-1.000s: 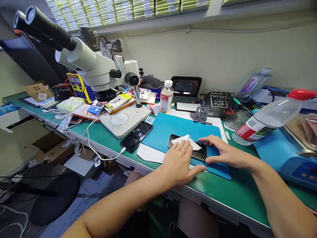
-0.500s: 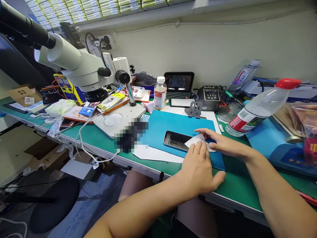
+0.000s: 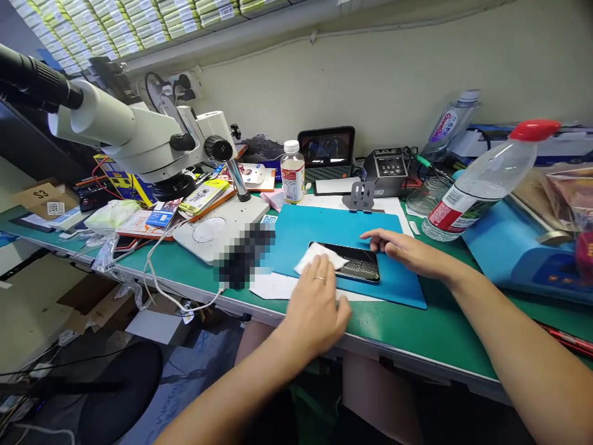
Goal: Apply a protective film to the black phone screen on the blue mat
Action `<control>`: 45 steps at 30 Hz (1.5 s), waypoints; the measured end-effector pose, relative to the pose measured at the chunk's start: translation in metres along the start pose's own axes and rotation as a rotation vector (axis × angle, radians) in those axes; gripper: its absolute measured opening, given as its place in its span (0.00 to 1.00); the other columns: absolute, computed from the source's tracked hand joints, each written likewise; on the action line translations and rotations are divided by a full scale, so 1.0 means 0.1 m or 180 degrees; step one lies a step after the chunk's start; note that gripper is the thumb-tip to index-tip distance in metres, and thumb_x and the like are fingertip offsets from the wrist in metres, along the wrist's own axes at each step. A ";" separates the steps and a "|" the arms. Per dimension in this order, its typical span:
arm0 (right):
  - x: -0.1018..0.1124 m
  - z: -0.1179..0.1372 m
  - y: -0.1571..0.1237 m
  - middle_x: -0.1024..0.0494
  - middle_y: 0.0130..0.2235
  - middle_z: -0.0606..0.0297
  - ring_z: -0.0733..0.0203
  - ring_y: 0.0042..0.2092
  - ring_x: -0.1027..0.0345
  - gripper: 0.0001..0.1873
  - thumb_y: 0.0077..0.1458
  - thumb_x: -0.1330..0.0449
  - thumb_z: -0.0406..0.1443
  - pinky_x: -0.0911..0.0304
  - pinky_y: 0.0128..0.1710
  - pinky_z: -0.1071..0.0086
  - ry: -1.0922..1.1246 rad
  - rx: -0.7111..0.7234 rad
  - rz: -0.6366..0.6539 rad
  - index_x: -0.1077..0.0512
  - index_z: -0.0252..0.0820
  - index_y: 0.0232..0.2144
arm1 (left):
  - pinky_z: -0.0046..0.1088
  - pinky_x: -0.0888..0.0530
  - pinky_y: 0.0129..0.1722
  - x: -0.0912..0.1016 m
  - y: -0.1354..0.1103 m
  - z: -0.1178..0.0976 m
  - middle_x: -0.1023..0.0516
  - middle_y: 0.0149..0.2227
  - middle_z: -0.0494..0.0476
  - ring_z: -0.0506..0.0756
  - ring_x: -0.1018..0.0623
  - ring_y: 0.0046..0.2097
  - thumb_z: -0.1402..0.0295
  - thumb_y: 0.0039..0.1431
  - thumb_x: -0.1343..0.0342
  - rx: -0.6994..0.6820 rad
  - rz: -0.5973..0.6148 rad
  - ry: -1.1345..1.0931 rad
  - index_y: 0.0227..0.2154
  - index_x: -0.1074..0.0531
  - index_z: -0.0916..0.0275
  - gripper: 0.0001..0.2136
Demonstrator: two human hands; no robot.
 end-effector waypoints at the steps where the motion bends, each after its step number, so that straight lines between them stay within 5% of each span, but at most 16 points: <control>1: 0.00 -0.03 0.01 0.24 0.41 0.55 0.43 0.43 0.31 0.52 0.47 0.60 0.74 0.35 0.47 0.52 0.0083 0.0047 -0.0061 0.29 0.46 0.54 | 0.43 0.42 0.69 -0.04 0.08 -0.11 0.44 0.68 0.78 0.67 0.43 0.70 0.63 0.67 0.57 -0.0076 0.0013 -0.0067 0.65 0.44 0.83 0.30; 6: -0.02 -0.09 0.04 0.24 0.38 0.55 0.46 0.40 0.31 0.53 0.46 0.62 0.75 0.34 0.45 0.53 0.0367 0.0114 -0.0259 0.26 0.44 0.50 | 0.43 0.41 0.68 -0.13 0.37 -0.37 0.41 0.67 0.79 0.68 0.42 0.70 0.61 0.65 0.56 -0.0269 -0.0056 -0.0244 0.64 0.43 0.85 0.32; 15: -0.04 0.03 0.01 0.24 0.39 0.55 0.45 0.42 0.31 0.51 0.49 0.61 0.73 0.38 0.48 0.52 0.0183 0.0073 -0.0351 0.25 0.44 0.49 | 0.44 0.42 0.68 0.07 -0.11 0.14 0.45 0.69 0.75 0.65 0.44 0.71 0.65 0.64 0.56 -0.0099 0.0069 -0.0031 0.65 0.44 0.80 0.31; 22: -0.02 0.10 0.02 0.26 0.34 0.56 0.49 0.36 0.33 0.55 0.46 0.65 0.75 0.36 0.41 0.55 0.0115 0.0069 -0.0271 0.23 0.42 0.46 | 0.45 0.44 0.69 -0.15 0.40 -0.41 0.44 0.68 0.82 0.70 0.44 0.70 0.59 0.63 0.53 -0.0162 0.0074 -0.0261 0.65 0.46 0.87 0.36; 26: -0.04 0.08 0.02 0.27 0.34 0.56 0.49 0.36 0.34 0.55 0.46 0.66 0.75 0.36 0.40 0.55 0.0196 0.0072 -0.0373 0.23 0.42 0.45 | 0.42 0.45 0.70 -0.16 0.33 -0.57 0.44 0.69 0.78 0.68 0.44 0.70 0.58 0.64 0.54 -0.0435 0.0041 -0.0358 0.65 0.45 0.84 0.35; 31: -0.04 0.10 0.02 0.25 0.36 0.55 0.45 0.40 0.32 0.55 0.45 0.66 0.75 0.36 0.44 0.53 0.0067 0.0042 -0.0270 0.22 0.45 0.46 | 0.43 0.42 0.69 -0.05 0.05 -0.08 0.46 0.70 0.74 0.65 0.45 0.71 0.62 0.64 0.55 -0.0376 0.0032 -0.0198 0.65 0.44 0.78 0.31; 34: -0.02 0.12 0.02 0.24 0.38 0.54 0.44 0.41 0.32 0.55 0.45 0.67 0.75 0.37 0.45 0.53 0.0049 -0.0039 -0.0265 0.23 0.46 0.46 | 0.45 0.41 0.68 0.01 0.11 0.28 0.45 0.69 0.76 0.65 0.44 0.71 0.64 0.64 0.56 -0.0085 0.0052 0.0018 0.65 0.44 0.79 0.30; 37: -0.02 0.12 0.02 0.24 0.39 0.53 0.44 0.41 0.31 0.56 0.45 0.68 0.75 0.37 0.43 0.53 -0.0007 -0.0098 -0.0229 0.23 0.44 0.47 | 0.46 0.42 0.68 0.00 0.23 0.37 0.46 0.69 0.78 0.66 0.45 0.71 0.64 0.65 0.57 0.0131 0.0088 0.0095 0.66 0.46 0.82 0.31; 45: -0.03 0.09 0.04 0.25 0.35 0.56 0.47 0.38 0.32 0.56 0.46 0.68 0.75 0.37 0.39 0.57 0.0007 0.0044 -0.0284 0.23 0.44 0.47 | 0.45 0.45 0.69 -0.14 0.24 -0.45 0.47 0.69 0.81 0.70 0.47 0.71 0.58 0.64 0.55 -0.0178 0.0114 -0.0356 0.65 0.47 0.86 0.36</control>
Point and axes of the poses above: each hand's wrist, its own y-axis towards the middle knuckle, its own x-axis out of the back of the hand, z = x × y, the point moved 4 cm from there along y, towards the middle knuckle
